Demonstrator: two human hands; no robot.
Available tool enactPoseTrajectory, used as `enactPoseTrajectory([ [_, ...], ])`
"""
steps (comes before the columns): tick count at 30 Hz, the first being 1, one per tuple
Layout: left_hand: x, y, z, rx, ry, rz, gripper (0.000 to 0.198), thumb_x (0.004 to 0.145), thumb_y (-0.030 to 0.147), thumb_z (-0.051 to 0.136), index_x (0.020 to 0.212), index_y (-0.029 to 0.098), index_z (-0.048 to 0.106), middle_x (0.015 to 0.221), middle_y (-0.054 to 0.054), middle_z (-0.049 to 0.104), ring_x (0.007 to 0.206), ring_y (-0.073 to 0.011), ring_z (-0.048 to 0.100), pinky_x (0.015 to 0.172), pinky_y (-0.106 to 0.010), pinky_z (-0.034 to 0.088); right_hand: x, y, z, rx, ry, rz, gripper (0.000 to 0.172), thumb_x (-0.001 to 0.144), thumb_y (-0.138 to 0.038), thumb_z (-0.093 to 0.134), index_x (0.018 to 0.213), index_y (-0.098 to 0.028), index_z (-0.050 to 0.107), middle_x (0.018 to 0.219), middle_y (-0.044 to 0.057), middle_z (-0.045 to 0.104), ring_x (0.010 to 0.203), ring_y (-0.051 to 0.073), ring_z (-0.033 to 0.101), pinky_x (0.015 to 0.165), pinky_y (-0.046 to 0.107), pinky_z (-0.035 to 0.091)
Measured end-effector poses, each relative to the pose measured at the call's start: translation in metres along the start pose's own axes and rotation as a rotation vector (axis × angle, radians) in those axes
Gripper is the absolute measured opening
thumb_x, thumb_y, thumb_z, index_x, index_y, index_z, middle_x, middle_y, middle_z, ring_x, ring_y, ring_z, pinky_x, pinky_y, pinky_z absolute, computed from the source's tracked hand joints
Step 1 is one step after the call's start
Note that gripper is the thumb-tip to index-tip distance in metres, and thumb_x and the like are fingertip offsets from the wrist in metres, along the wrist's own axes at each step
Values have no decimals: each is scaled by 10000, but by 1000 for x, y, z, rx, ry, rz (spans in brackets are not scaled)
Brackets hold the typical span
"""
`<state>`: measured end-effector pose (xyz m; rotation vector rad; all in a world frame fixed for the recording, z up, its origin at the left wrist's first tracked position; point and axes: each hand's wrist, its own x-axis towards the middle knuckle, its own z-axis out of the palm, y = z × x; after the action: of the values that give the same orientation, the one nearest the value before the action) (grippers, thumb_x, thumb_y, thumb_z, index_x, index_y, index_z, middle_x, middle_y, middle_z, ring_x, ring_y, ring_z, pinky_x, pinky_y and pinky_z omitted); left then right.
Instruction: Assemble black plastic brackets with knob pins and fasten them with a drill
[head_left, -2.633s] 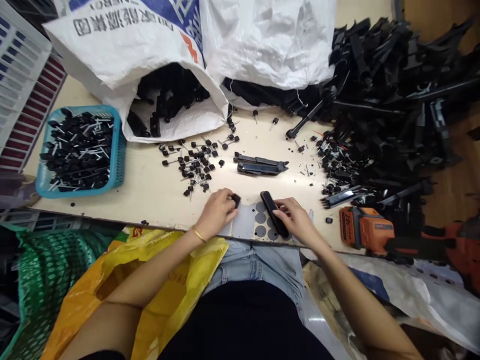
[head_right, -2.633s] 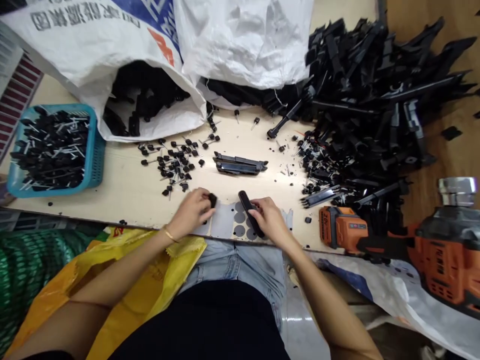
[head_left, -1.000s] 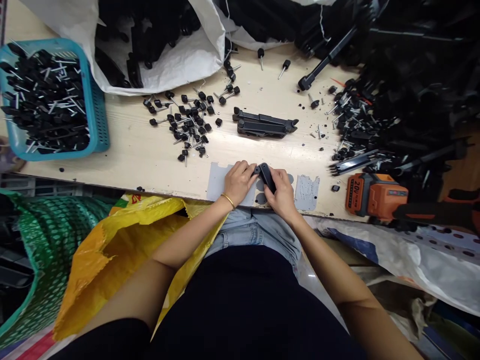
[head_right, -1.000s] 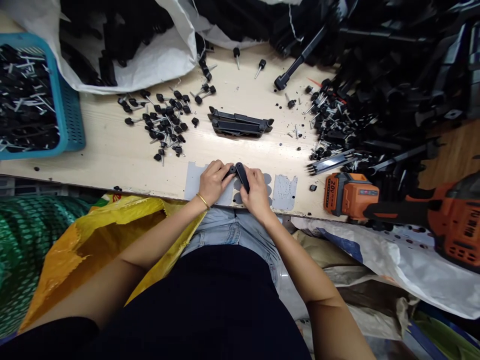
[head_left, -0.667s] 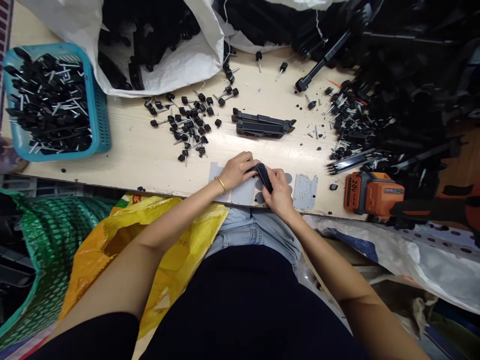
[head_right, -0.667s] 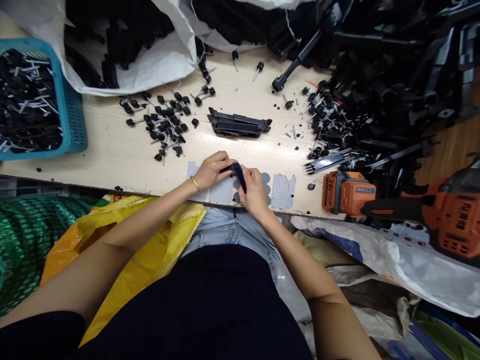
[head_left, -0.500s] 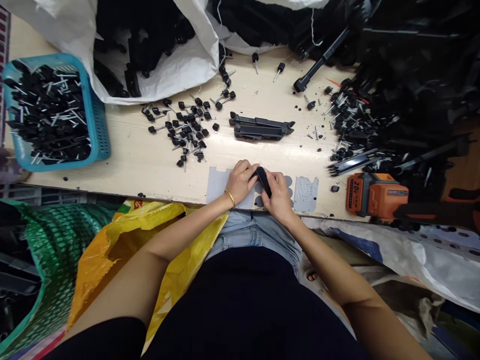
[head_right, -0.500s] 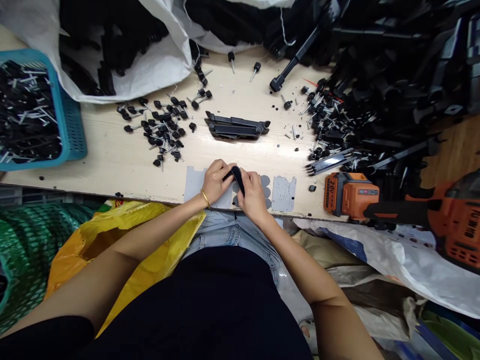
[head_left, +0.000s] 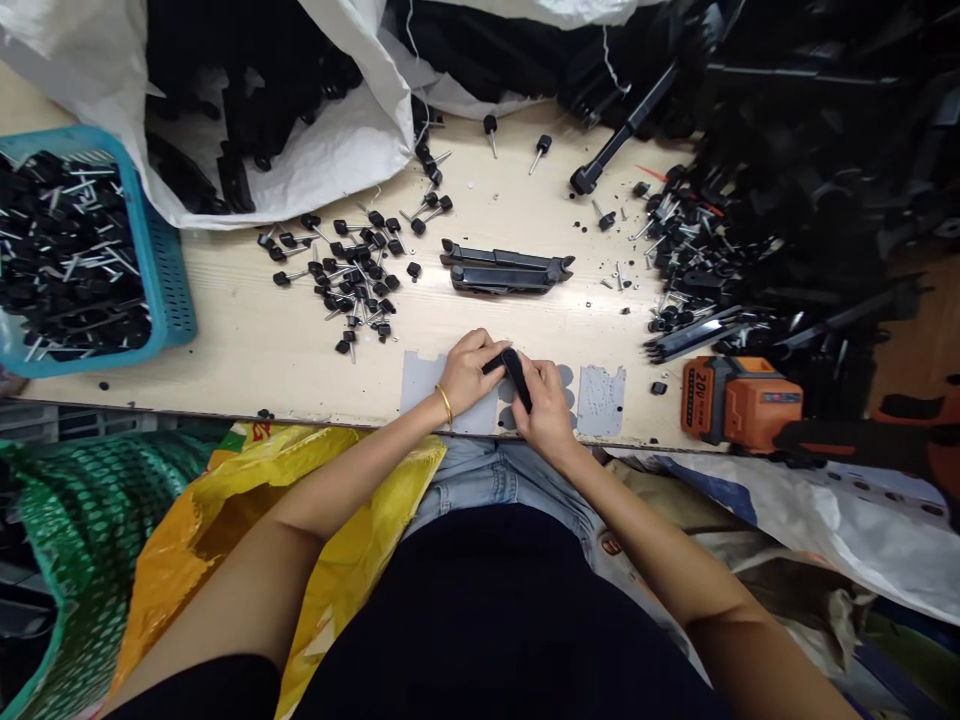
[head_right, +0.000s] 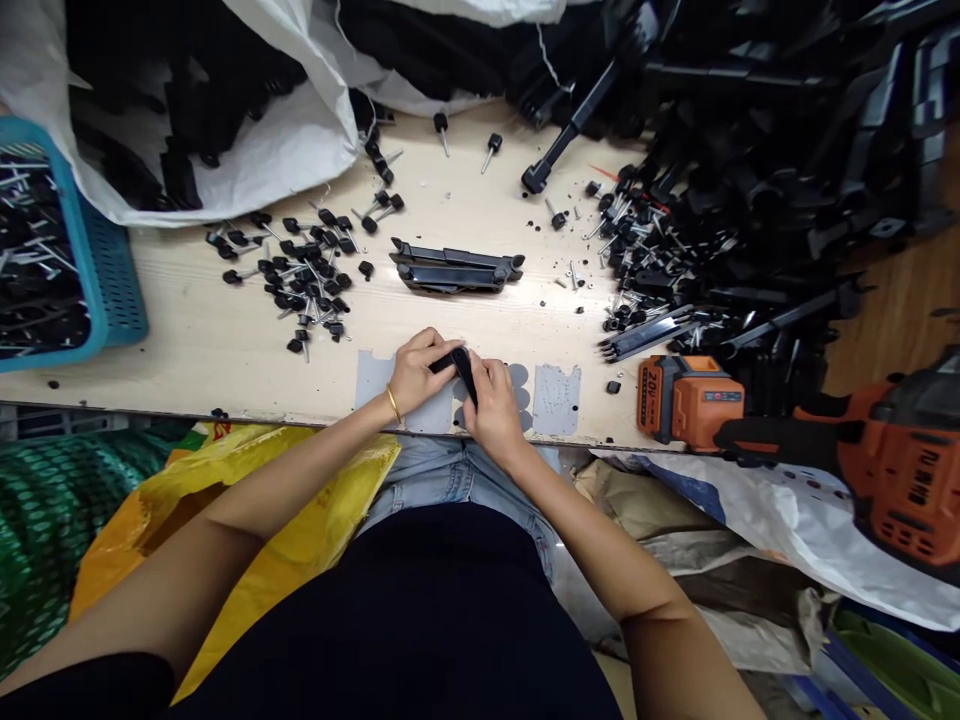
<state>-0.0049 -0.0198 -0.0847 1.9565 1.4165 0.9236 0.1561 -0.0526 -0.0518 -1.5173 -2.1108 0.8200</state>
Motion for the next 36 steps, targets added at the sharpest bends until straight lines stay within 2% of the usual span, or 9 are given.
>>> enactPoseTrajectory([
  [6,-2,9,5,33,47,-148,292,803,125,581,1070,162,693,763,0,523,757,-154,542,705,-273,469,1,-4,0,-14,10,14,673,757,-78,443,1418,-197,393,1074,118,492,1033,274,492,927,447,484],
  [11,-1,15,3,31,20,-151,291,784,105,582,1044,178,691,787,-6,555,776,-163,559,723,-280,471,-1,-9,0,-12,15,43,654,746,-117,491,1394,-164,418,1106,136,503,1061,288,486,933,480,476],
  [16,-5,15,-17,180,0,-198,216,801,156,596,992,195,689,816,-42,601,851,-227,574,778,-353,435,16,1,-35,172,-66,77,442,848,-333,537,1251,-153,571,982,93,589,854,203,579,791,391,524],
  [19,-9,11,-29,197,-25,-222,274,785,163,597,1054,188,647,861,-53,622,884,-245,575,788,-364,413,62,20,-70,105,101,165,390,879,-345,498,1192,-143,611,1055,123,630,840,195,593,762,382,522],
  [23,-11,7,-34,153,-39,-181,390,786,147,564,1172,205,583,873,-44,623,880,-236,574,797,-358,408,160,50,-98,-36,296,183,427,814,-245,533,1227,-156,594,1162,138,632,1048,259,567,948,469,462],
  [26,-11,7,-32,139,-16,-172,319,793,157,558,1101,217,616,856,-41,620,863,-233,575,795,-358,408,225,63,-98,-51,248,256,465,800,-248,557,1253,-147,571,1197,139,628,1170,296,522,1037,523,383],
  [29,-12,6,-31,123,-3,-171,280,794,161,556,1054,222,641,840,-38,617,852,-227,578,794,-356,411,257,71,-96,-22,218,307,377,815,-222,545,1170,-110,601,1195,145,630,1146,278,551,1037,496,392],
  [32,-13,4,-32,130,10,-183,280,778,167,562,1038,223,653,830,-37,617,860,-232,581,804,-360,410,252,82,-106,77,320,251,249,872,-237,487,1027,-106,630,1047,100,658,1051,230,596,960,431,457],
  [36,-14,2,-31,134,18,-189,285,766,173,563,1031,219,656,838,-35,617,851,-225,584,821,-357,403,192,82,-134,403,331,161,342,874,-353,545,1169,-180,558,899,0,609,792,131,635,718,301,507],
])
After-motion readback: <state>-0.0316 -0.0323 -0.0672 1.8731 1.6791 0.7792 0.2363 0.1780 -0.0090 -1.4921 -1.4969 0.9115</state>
